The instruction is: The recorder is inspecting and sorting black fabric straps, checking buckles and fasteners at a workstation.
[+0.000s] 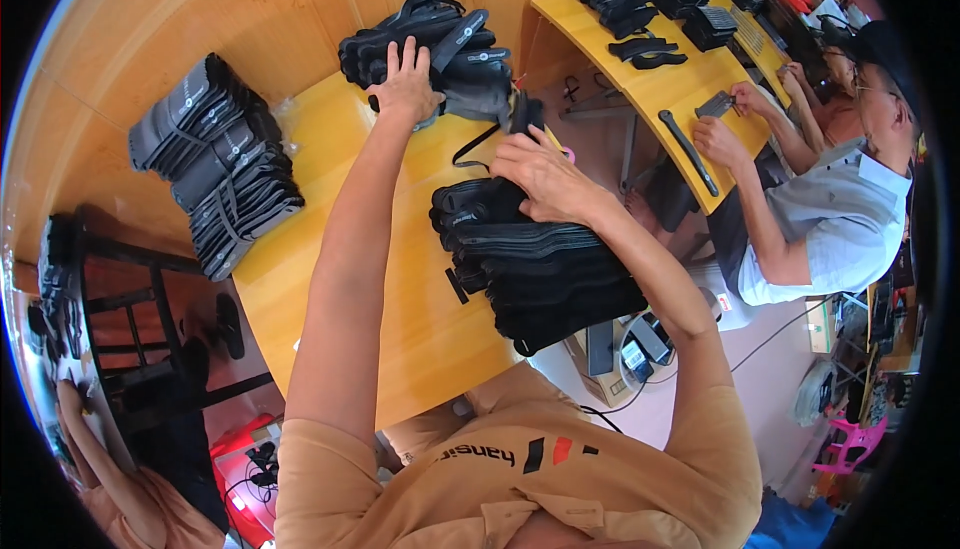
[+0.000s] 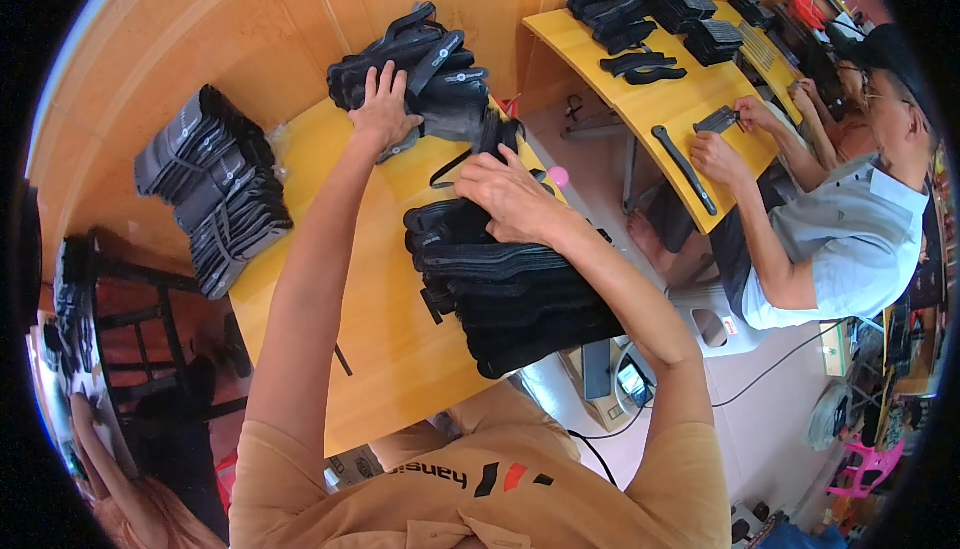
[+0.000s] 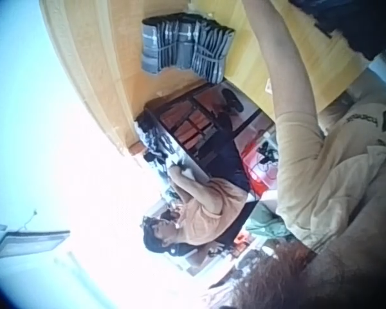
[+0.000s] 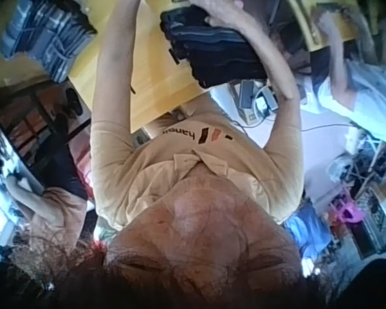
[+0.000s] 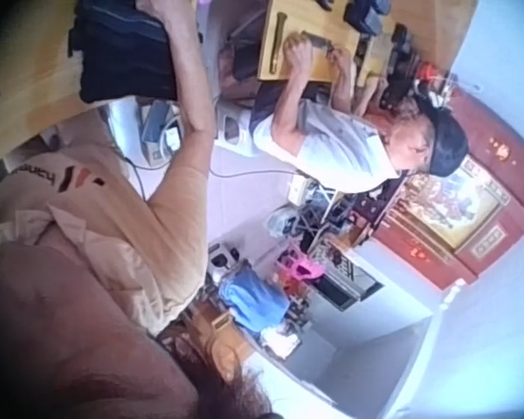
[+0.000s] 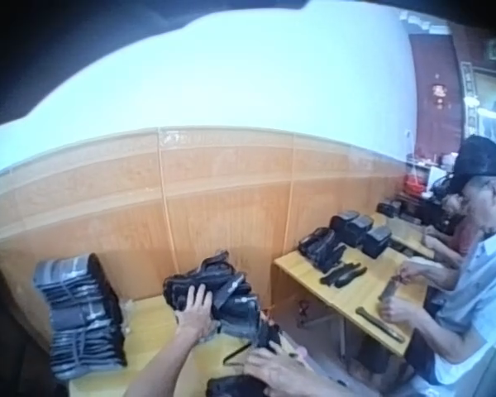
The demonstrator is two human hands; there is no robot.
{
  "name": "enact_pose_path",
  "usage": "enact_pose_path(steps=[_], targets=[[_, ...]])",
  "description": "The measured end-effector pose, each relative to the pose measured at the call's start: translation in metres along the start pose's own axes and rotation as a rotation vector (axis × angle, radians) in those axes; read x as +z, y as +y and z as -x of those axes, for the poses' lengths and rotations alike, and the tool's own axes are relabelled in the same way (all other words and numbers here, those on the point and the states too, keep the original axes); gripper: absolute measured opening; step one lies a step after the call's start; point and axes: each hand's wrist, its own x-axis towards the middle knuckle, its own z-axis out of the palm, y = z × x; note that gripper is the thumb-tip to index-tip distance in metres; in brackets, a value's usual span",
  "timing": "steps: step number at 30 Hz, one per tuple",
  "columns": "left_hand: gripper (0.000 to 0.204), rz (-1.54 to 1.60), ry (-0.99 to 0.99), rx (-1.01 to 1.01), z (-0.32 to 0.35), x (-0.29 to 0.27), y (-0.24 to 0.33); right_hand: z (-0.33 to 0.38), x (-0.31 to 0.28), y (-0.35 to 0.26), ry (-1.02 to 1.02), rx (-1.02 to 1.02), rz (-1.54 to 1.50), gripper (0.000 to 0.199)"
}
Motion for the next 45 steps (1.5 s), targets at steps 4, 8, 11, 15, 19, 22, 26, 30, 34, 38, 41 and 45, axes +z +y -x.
enact_pose_path(steps=[4,8,11,15,19,22,26,30,34,38,41,45], targets=[[0.081,0.015,0.020,-0.049,-0.008,-0.002,-0.002,0.012,-0.002,-0.010,-0.109,0.041,-0.071,0.041],[0.083,0.041,0.048,-0.003,-0.017,0.004,-0.006,0.005,0.002,-0.007,-0.081,0.053,-0.131,0.041],[0.089,0.100,0.072,0.039,-0.017,0.011,-0.012,-0.008,0.011,-0.002,-0.030,0.012,-0.152,0.043],[0.096,0.383,0.176,0.120,-0.003,0.015,-0.026,-0.034,0.020,0.012,-0.164,0.064,-0.163,0.048],[0.091,0.630,0.493,0.244,0.041,0.001,-0.031,-0.059,0.024,0.027,-0.260,0.055,-0.199,0.060],[0.068,0.770,0.566,0.276,0.101,-0.026,-0.021,-0.065,0.017,0.032,-0.302,0.083,-0.050,0.077],[0.042,1.276,0.262,0.180,0.207,-0.063,0.001,-0.047,-0.019,0.020,-0.146,0.071,-0.099,0.076],[0.038,1.596,-0.051,0.397,0.313,-0.088,0.058,0.024,-0.044,0.022,0.138,0.207,-0.136,0.065],[0.054,2.213,-0.630,0.870,0.402,-0.106,0.089,0.093,-0.057,-0.042,0.174,0.270,-0.132,0.072],[0.061,2.353,-0.795,1.338,0.431,-0.130,0.125,0.145,-0.028,-0.086,0.042,0.189,0.045,0.103],[0.063,2.387,-0.871,1.936,0.437,-0.143,0.141,0.152,0.009,-0.095,0.076,0.190,0.151,0.097],[0.057,2.315,-1.383,1.665,0.467,-0.139,0.134,0.144,0.031,-0.081,0.218,0.190,0.169,0.089]])
